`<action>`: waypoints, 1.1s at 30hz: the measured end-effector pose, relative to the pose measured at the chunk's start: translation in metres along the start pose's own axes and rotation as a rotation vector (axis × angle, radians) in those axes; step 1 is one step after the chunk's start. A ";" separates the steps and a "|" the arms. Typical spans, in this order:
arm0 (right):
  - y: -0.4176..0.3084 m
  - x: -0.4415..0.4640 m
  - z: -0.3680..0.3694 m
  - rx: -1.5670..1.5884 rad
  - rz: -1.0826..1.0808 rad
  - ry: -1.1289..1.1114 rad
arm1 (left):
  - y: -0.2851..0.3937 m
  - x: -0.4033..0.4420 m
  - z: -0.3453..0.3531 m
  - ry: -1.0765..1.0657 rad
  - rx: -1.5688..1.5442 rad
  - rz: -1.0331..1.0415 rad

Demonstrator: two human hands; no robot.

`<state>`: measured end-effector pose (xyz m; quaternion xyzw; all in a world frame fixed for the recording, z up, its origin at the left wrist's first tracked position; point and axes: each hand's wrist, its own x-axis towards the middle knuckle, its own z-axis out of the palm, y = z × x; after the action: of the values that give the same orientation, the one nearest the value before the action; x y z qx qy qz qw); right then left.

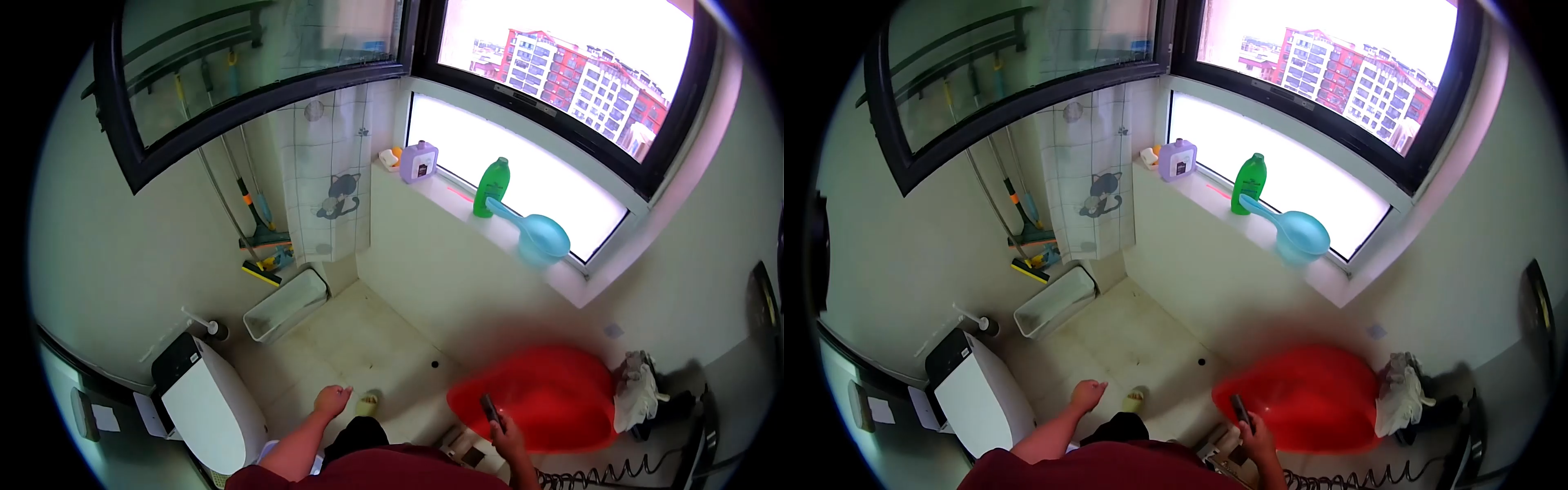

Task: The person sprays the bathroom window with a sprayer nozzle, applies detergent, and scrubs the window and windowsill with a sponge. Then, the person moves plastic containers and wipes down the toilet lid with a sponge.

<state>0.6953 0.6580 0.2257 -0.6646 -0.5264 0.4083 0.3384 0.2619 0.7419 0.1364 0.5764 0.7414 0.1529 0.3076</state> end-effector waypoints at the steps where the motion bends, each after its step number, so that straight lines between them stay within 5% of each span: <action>1: -0.016 0.002 0.000 -0.126 -0.008 0.030 | 0.005 0.020 -0.001 0.039 0.006 0.067; 7: -0.026 0.057 0.013 -0.118 0.190 0.036 | 0.075 0.202 -0.053 0.232 -0.328 0.205; 9: -0.037 0.082 0.022 -0.117 0.269 0.058 | 0.118 0.281 -0.080 0.505 -0.188 0.406; 11: -0.048 0.099 0.027 -0.212 0.280 0.090 | 0.185 0.332 -0.129 0.433 -0.250 0.330; 13: -0.070 0.122 0.031 -0.282 0.329 0.052 | 0.235 0.401 -0.154 0.571 -0.249 0.473; 17: -0.099 0.166 0.042 -0.369 0.225 0.103 | 0.338 0.469 -0.193 0.686 -0.091 0.443; 19: -0.114 0.179 0.045 -0.379 0.282 0.102 | 0.365 0.489 -0.196 0.519 -0.056 0.410; 24: -0.140 0.207 0.051 -0.407 0.339 0.101 | 0.374 0.515 -0.191 0.216 -0.156 0.366; 27: -0.168 0.224 0.047 -0.512 0.252 0.113 | 0.357 0.494 -0.191 0.416 -0.220 0.567; 33: -0.320 0.277 -0.005 -0.956 -0.098 0.214 | 0.274 0.424 -0.202 0.325 -0.173 0.599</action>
<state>0.5955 0.9980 0.4583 -0.7580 -0.6480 0.0341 0.0667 0.2801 1.2487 0.3316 0.7082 0.5630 0.3883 0.1750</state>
